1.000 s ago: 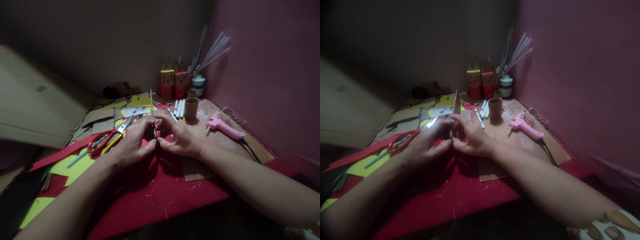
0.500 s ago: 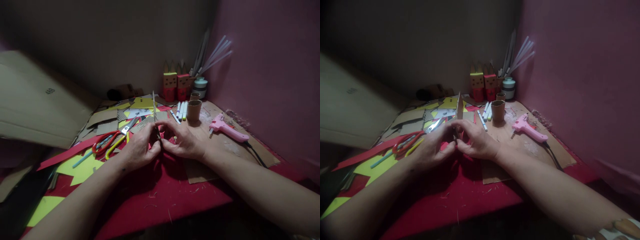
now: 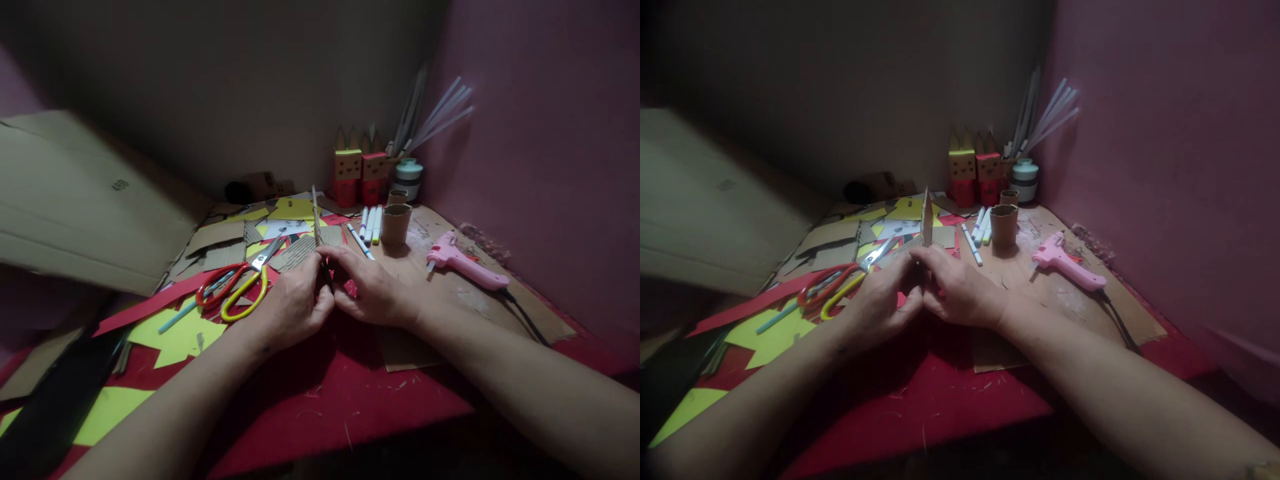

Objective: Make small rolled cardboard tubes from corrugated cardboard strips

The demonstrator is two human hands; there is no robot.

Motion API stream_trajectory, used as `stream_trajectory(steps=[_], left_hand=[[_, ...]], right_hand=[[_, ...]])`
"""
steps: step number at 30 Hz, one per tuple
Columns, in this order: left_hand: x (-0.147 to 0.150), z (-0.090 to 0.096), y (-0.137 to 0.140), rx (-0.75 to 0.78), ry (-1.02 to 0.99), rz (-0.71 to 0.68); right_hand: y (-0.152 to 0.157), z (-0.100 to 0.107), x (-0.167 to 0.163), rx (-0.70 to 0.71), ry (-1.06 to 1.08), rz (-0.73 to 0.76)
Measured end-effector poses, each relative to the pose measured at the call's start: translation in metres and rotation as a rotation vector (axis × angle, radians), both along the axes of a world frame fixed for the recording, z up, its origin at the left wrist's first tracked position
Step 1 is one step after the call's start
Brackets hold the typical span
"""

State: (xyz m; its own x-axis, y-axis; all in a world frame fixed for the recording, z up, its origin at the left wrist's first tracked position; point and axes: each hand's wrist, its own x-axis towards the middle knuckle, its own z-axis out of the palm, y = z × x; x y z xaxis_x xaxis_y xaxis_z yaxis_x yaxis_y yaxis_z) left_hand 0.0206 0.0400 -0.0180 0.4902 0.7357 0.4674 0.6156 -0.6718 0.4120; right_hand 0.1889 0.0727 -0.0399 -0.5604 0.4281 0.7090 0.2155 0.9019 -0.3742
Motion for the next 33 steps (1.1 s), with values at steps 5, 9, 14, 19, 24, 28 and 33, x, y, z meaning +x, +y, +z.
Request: stream_trajectory(steps=[5, 9, 14, 19, 24, 28, 33], left_hand=[[-0.001, -0.003, 0.001, 0.027, 0.014, 0.009], [-0.002, -0.004, 0.004, 0.015, -0.012, 0.009], [-0.002, -0.005, 0.006, 0.026, -0.019, 0.006], [-0.003, -0.002, 0.006, 0.026, -0.051, 0.057], [-0.002, 0.009, 0.002, -0.093, -0.055, -0.008], [-0.002, 0.013, 0.001, -0.121, -0.077, -0.012], [-0.002, 0.011, 0.001, -0.108, -0.073, 0.02]], right_hand=[[0.0, -0.005, -0.003, 0.026, -0.006, -0.005], [0.001, -0.006, -0.003, -0.009, 0.034, 0.013], [0.001, -0.007, -0.002, -0.055, 0.033, 0.001], [0.002, -0.009, -0.002, -0.064, 0.06, 0.016], [0.004, -0.008, -0.001, -0.093, 0.111, 0.03], [0.004, -0.006, 0.001, -0.145, 0.106, 0.029], [0.004, -0.006, 0.0, -0.181, 0.115, 0.04]])
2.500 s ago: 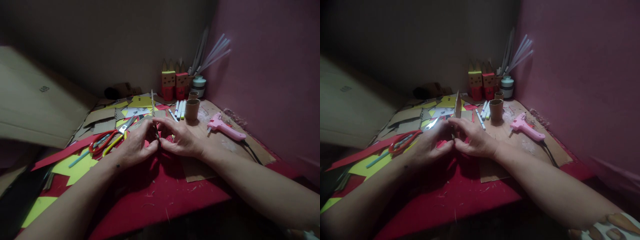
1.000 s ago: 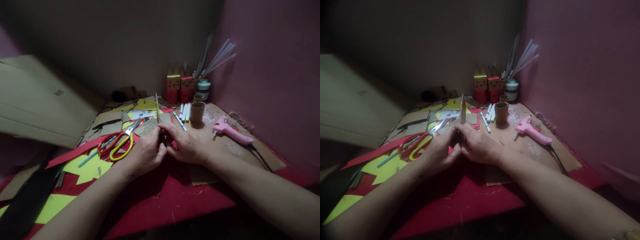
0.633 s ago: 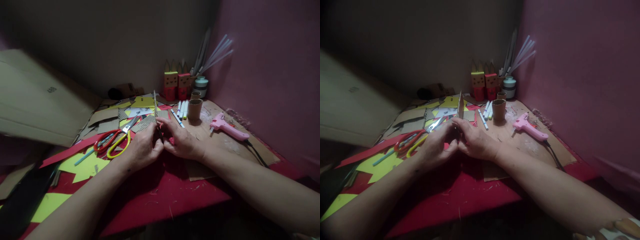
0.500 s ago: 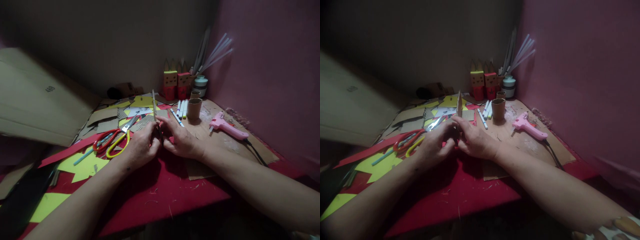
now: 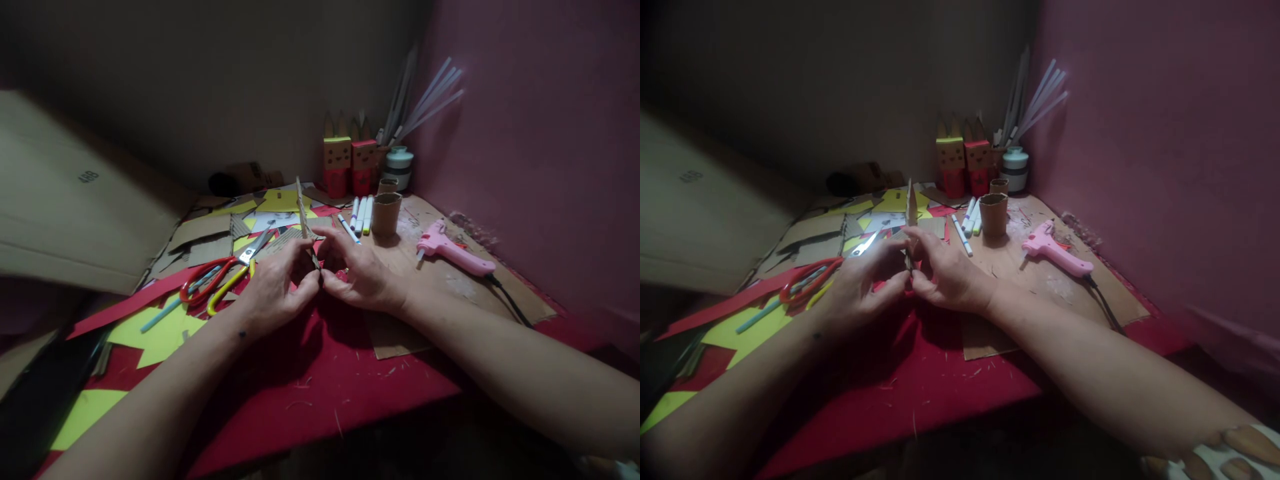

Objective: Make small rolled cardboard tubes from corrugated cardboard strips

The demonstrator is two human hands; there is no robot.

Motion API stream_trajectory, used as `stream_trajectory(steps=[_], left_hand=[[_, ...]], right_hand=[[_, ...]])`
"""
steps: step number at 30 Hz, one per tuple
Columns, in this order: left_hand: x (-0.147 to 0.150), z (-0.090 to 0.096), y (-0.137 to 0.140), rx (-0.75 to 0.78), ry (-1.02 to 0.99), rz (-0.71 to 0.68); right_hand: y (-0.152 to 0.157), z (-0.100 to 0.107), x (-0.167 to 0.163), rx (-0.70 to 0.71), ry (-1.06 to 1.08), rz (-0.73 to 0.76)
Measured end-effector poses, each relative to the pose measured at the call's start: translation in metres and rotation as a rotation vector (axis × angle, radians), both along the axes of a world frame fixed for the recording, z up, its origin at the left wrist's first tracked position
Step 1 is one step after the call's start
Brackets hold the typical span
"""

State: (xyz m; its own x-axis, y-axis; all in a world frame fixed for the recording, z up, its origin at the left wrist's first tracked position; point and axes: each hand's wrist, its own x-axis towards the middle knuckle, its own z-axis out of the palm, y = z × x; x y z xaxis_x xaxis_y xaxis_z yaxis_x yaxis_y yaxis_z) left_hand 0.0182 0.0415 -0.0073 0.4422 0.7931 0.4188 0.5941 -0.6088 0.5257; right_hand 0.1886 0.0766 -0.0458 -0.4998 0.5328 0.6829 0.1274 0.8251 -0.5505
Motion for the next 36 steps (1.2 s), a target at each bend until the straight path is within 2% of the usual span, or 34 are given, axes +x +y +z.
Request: stream_trajectory(steps=[5, 13, 22, 29, 36], left_hand=[[-0.001, -0.0025, 0.0008, 0.03, -0.006, 0.024], [0.0021, 0.001, -0.0019, -0.015, -0.008, 0.065], [0.0037, -0.0013, -0.0009, -0.073, -0.08, 0.08], [0.0009, -0.0005, 0.0013, 0.009, -0.003, 0.042], [0.0024, 0.0014, -0.001, 0.085, 0.087, 0.076]], right_hand=[[0.0011, -0.0027, -0.0009, 0.007, 0.026, -0.001], [0.0006, -0.0031, -0.0018, -0.04, 0.012, -0.003], [0.0009, -0.003, -0.002, -0.011, 0.027, -0.014], [0.0011, 0.0002, -0.0005, 0.043, -0.014, -0.055], [0.0008, 0.0026, 0.0005, 0.16, -0.022, -0.051]])
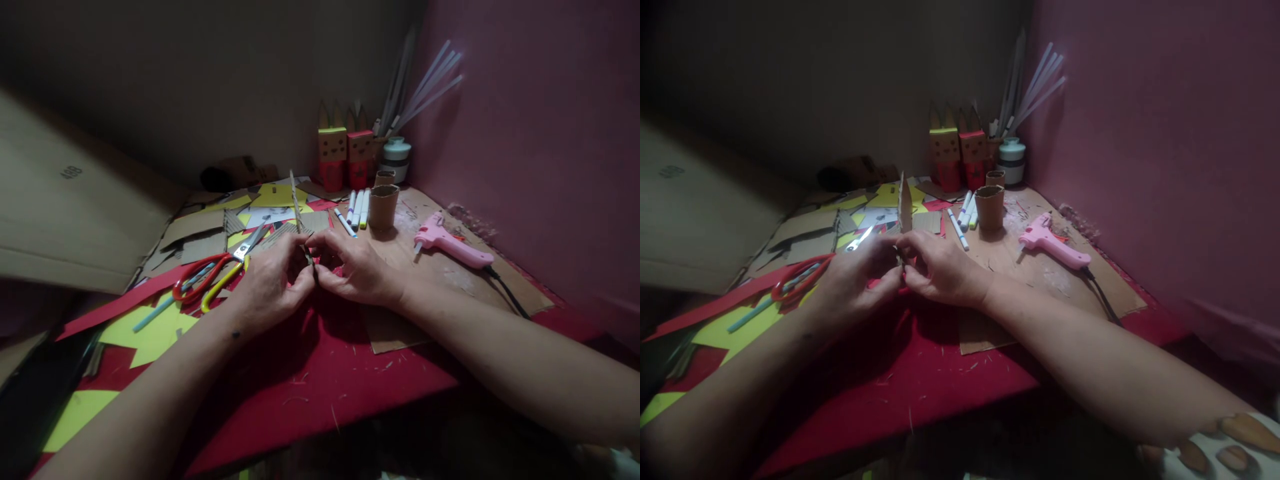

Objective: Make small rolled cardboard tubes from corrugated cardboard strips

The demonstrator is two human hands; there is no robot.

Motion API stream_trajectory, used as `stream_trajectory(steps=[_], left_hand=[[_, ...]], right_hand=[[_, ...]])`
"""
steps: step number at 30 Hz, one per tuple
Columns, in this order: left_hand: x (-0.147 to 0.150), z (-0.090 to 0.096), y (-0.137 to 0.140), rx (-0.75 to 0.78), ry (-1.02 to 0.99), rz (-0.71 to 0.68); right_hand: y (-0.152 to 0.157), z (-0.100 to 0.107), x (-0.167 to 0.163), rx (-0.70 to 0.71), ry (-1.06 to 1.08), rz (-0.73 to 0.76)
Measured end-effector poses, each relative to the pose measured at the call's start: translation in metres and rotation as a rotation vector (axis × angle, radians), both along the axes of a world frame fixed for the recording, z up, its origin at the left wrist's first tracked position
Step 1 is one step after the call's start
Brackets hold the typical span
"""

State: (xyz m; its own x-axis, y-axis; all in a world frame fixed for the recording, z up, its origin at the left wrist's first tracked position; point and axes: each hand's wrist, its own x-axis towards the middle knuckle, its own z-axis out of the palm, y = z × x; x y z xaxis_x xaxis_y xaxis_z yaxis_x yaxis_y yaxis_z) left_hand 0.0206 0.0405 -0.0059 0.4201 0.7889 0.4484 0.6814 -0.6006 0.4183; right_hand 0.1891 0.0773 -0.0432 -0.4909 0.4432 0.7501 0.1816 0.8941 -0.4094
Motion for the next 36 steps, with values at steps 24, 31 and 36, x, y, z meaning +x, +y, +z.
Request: stream_trajectory(steps=[24, 31, 36], left_hand=[[0.009, -0.009, -0.006, -0.051, -0.11, 0.14], [0.005, -0.016, 0.0, -0.145, -0.195, 0.107], [0.004, -0.014, -0.001, -0.131, -0.207, 0.111]], right_hand=[[-0.002, -0.005, -0.004, -0.041, 0.025, -0.065], [-0.002, -0.006, -0.008, 0.06, -0.113, -0.18], [-0.004, -0.007, -0.011, 0.13, -0.23, -0.246]])
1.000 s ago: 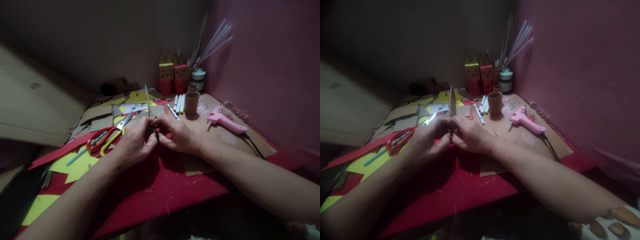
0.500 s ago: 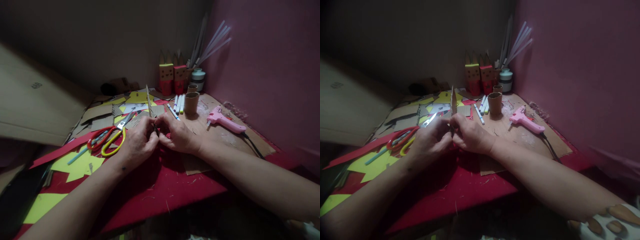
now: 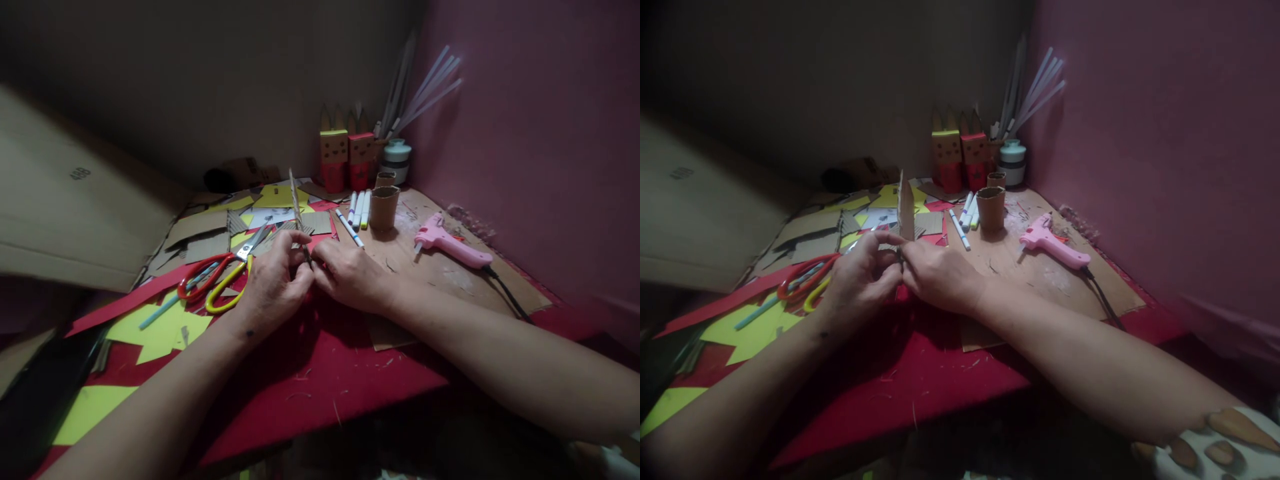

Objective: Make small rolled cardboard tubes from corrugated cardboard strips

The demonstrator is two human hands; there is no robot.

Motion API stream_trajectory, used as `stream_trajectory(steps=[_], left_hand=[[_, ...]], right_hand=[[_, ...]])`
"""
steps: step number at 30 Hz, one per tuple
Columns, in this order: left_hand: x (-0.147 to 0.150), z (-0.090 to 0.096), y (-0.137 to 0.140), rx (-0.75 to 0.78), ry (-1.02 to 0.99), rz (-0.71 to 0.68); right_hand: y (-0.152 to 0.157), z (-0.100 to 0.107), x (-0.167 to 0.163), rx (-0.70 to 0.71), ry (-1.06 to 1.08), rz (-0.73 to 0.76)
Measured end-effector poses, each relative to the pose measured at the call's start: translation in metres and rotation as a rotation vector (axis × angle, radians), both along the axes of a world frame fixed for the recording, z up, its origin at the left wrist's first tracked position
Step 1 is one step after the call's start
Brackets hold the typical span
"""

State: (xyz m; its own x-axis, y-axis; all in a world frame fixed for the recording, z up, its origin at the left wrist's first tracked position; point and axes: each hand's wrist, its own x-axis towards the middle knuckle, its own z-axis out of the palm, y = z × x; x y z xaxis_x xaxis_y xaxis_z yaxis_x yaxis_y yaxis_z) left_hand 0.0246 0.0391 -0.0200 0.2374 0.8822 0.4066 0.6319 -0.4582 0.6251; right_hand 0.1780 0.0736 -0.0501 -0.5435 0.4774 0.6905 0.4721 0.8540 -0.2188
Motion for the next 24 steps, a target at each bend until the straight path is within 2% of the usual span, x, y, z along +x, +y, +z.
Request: stream_trajectory(steps=[3, 7, 14, 21, 24], left_hand=[[0.0, 0.0, 0.0, -0.009, 0.004, -0.007], [0.0, -0.003, 0.003, -0.044, -0.07, -0.031], [0.002, -0.007, 0.003, -0.08, -0.245, -0.018], [0.004, -0.002, 0.002, -0.201, -0.477, -0.047], [0.004, 0.003, 0.002, -0.284, -0.557, -0.035]], right_hand=[[0.0, -0.001, -0.001, 0.022, -0.091, -0.008], [-0.001, -0.001, -0.001, -0.038, -0.124, -0.033], [-0.007, 0.003, -0.004, -0.194, 0.154, 0.002], [-0.008, 0.009, -0.006, -0.442, 0.367, -0.055], [-0.006, 0.007, -0.005, -0.424, 0.372, -0.054]])
